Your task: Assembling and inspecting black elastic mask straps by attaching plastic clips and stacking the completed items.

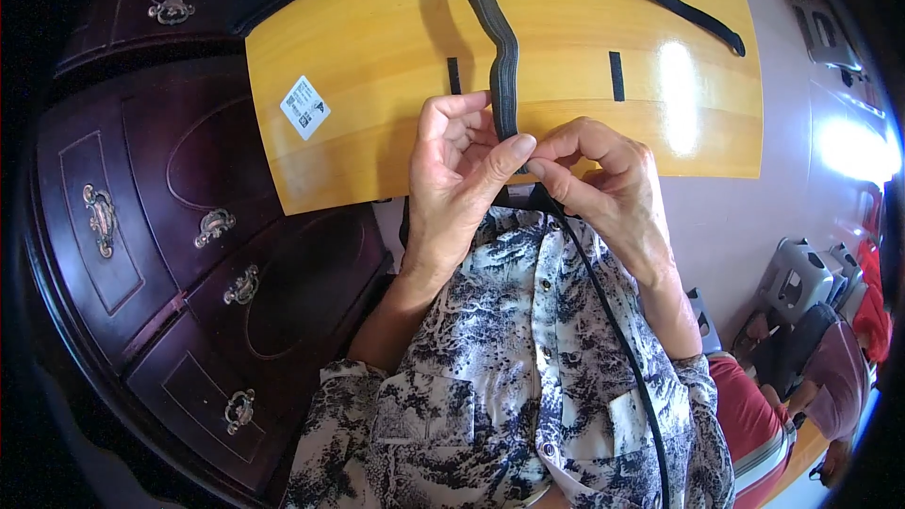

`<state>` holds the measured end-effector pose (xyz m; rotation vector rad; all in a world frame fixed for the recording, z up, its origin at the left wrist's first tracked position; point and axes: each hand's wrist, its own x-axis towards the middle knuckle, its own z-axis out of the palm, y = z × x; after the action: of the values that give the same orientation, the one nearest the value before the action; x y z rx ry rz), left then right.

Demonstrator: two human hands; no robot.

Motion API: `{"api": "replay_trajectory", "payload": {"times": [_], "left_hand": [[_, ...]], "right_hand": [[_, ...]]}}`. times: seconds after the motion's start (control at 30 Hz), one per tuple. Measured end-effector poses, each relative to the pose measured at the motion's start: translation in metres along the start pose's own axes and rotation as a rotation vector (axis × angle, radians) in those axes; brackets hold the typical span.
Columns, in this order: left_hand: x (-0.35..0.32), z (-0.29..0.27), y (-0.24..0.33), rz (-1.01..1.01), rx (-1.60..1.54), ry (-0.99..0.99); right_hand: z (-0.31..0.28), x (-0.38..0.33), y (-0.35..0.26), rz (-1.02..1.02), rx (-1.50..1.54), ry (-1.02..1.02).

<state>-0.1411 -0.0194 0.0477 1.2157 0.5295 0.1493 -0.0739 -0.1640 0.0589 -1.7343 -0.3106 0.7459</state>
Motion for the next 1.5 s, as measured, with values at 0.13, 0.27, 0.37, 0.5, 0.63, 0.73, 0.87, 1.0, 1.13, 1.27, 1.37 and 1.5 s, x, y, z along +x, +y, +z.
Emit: {"api": "replay_trajectory", "payload": {"times": [0.13, 0.27, 0.37, 0.5, 0.63, 0.73, 0.87, 1.0, 1.13, 1.27, 1.37, 1.5], "left_hand": [[0.0015, 0.0005, -0.004, 0.025, 0.014, -0.005], [0.0037, 0.0009, -0.0052, 0.026, 0.025, -0.014], [0.0054, 0.0022, -0.0032, -0.057, -0.038, -0.044], [0.0048, 0.0006, -0.0055, -0.07, -0.059, -0.042], [0.0039, -0.0013, -0.0075, -0.088, -0.11, -0.027], [0.0059, -0.0023, -0.009, -0.085, -0.128, -0.018], [0.0054, 0.0003, -0.006, -0.087, -0.14, -0.01], [0.0045, -0.0027, -0.007, -0.077, -0.096, -0.019], [0.0051, -0.0033, -0.0075, -0.114, -0.128, -0.004], [0.0046, -0.003, -0.0066, -0.117, -0.156, 0.009], [0.0058, -0.0035, -0.0078, -0.117, -0.155, -0.01], [0.0056, -0.0036, -0.0057, -0.122, -0.147, -0.011]], "right_hand": [[0.0017, 0.0003, 0.0, 0.031, 0.079, 0.001], [0.0017, 0.0019, 0.0005, -0.001, 0.101, -0.019], [0.0023, 0.0015, 0.0031, 0.016, 0.138, -0.007], [0.0035, 0.0026, 0.0069, -0.004, 0.129, -0.006], [0.0035, 0.0021, 0.0086, 0.048, 0.231, -0.009], [0.0048, 0.0008, 0.0066, 0.018, 0.21, 0.003], [0.0043, 0.0007, 0.0022, -0.059, 0.066, 0.021], [0.0045, 0.0011, 0.0019, -0.073, 0.068, 0.017], [0.0039, 0.0012, 0.003, -0.045, 0.082, -0.005], [0.0031, 0.0018, 0.0013, -0.077, 0.045, -0.027], [0.0011, 0.0011, 0.0024, -0.185, -0.023, -0.017], [0.0029, 0.0019, 0.0018, -0.215, -0.057, -0.009]]}}
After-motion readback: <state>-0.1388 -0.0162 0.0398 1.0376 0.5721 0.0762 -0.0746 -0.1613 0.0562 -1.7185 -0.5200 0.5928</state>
